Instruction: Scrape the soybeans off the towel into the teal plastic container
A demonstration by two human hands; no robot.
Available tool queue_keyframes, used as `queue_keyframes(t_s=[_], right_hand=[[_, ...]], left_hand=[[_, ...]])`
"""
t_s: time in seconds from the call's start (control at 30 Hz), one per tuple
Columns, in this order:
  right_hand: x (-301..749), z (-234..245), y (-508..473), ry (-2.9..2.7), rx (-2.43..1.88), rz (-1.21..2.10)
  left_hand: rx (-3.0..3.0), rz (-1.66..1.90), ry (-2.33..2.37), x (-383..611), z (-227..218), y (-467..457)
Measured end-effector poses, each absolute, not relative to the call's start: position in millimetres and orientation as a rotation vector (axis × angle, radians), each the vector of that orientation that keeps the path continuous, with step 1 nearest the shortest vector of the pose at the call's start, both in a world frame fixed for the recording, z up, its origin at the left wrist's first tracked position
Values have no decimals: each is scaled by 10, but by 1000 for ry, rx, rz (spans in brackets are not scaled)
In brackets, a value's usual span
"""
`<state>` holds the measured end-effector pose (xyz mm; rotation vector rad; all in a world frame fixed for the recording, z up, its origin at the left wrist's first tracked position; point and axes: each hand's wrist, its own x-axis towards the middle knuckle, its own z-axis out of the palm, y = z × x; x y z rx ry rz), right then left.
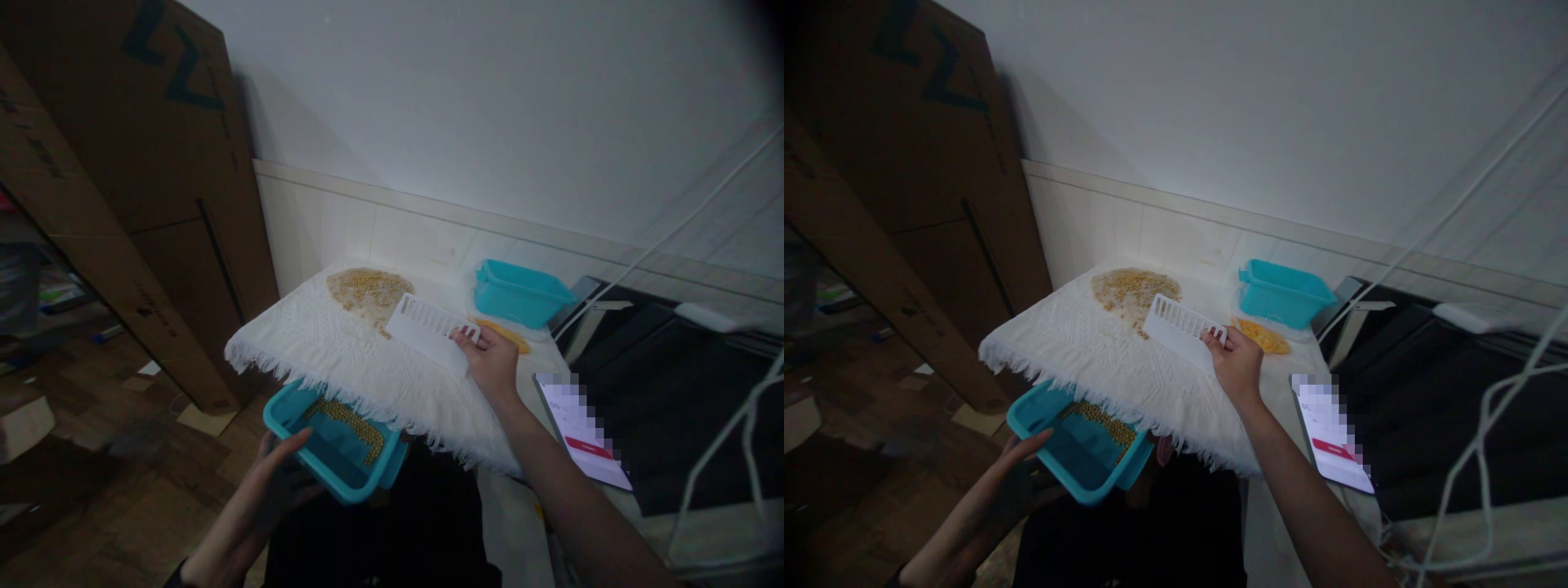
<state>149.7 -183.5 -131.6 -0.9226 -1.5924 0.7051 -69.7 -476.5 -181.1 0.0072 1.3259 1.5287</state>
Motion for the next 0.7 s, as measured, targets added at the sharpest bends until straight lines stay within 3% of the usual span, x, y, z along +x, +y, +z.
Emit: queue_keyframes(t_s=[0.7], right_hand=[[1495,-1328,-1854,-1684,-843,762]], left_hand=[[12,1495,1357,-737,-1844,-4754]])
